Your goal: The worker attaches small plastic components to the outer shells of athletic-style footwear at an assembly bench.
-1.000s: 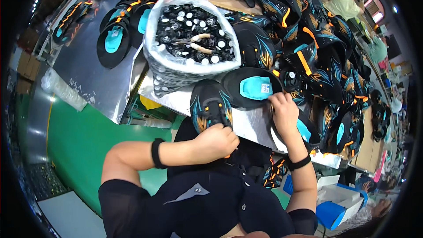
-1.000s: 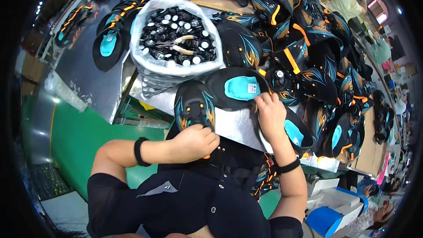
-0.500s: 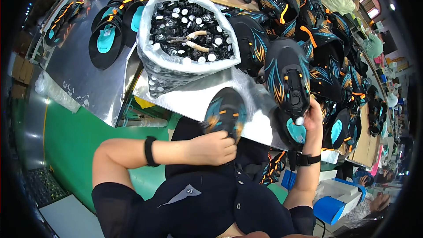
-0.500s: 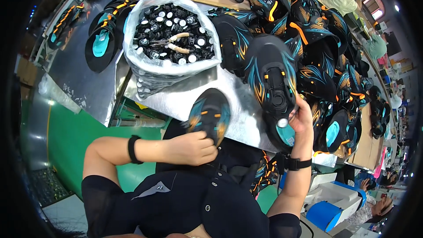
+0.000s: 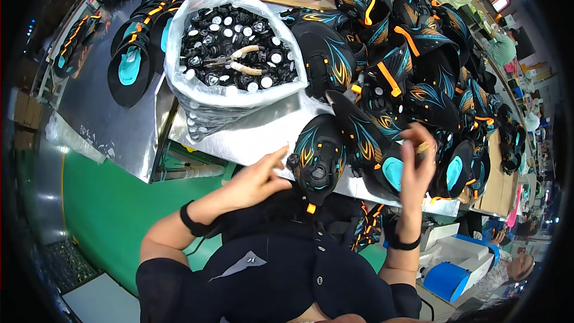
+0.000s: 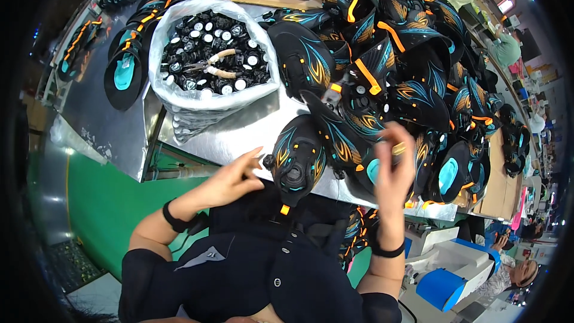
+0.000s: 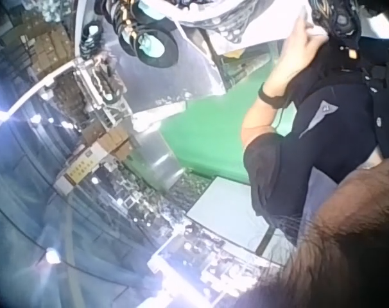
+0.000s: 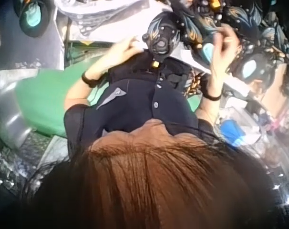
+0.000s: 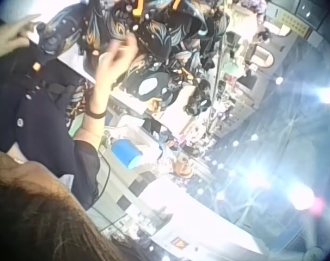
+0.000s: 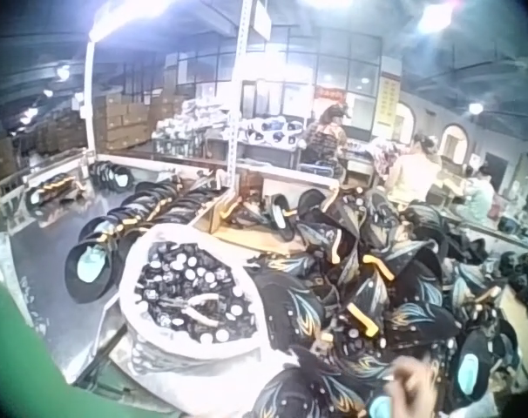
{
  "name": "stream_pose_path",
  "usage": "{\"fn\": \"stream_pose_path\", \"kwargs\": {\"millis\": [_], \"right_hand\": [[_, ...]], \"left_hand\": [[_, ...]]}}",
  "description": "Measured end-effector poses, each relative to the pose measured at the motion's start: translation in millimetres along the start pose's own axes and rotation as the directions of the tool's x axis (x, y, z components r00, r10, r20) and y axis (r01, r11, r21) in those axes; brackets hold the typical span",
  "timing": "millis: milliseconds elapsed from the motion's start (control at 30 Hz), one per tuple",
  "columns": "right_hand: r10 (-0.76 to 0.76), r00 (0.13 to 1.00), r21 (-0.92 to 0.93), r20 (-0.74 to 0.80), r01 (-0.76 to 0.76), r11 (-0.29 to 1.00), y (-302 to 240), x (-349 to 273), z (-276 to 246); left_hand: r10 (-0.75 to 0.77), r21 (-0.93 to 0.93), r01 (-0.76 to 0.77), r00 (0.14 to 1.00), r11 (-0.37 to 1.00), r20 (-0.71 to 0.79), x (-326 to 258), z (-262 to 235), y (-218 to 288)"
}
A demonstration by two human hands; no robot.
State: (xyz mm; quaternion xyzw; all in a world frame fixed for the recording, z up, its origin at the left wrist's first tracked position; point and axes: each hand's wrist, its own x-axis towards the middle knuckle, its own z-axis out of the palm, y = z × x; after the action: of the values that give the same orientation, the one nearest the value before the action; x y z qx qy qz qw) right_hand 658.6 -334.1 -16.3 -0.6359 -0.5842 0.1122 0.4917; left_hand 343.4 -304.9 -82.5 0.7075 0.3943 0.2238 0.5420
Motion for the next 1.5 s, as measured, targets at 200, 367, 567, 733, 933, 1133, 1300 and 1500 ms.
{"fn": "stream_pose_path", "kwargs": {"millis": [200,367,567,733,933,1133,1300,1500], "right_hand": [[-0.107,0.847,-0.063,0.52,0.162,0.985,-18,-44,58],[-0.116,0.84,0.121,0.53,0.061,0.991,-27,-37,47],[0.048,0.857,0.196,0.514,-0.172,0.965,-41,-41,36],[0.06,0.895,0.196,0.442,-0.162,0.967,-41,-58,34],[-0.018,0.9,0.211,0.436,-0.082,0.974,-32,-53,28],[0.11,0.958,0.351,0.265,-0.202,0.914,-20,-42,32],[0.208,0.956,0.384,0.206,-0.274,0.882,-22,-15,51],[0.177,0.949,0.325,0.262,-0.26,0.909,-20,-10,54]], "left_hand": [[0.135,0.154,-0.138,0.99,0.978,0.029,34,16,8],[0.39,-0.002,-0.392,0.916,0.92,-0.092,31,19,45],[0.359,-0.408,-0.401,0.916,0.82,-0.18,46,37,58],[0.056,-0.797,-0.026,0.998,0.604,0.01,50,33,72],[0.049,-0.801,0.113,0.983,0.588,0.174,61,25,65],[0.164,-0.801,0.201,0.923,0.564,0.347,68,16,69],[0.109,-0.72,0.275,0.893,0.637,0.437,66,10,63],[0.105,-0.688,0.299,0.871,0.662,0.48,67,5,61]]}}
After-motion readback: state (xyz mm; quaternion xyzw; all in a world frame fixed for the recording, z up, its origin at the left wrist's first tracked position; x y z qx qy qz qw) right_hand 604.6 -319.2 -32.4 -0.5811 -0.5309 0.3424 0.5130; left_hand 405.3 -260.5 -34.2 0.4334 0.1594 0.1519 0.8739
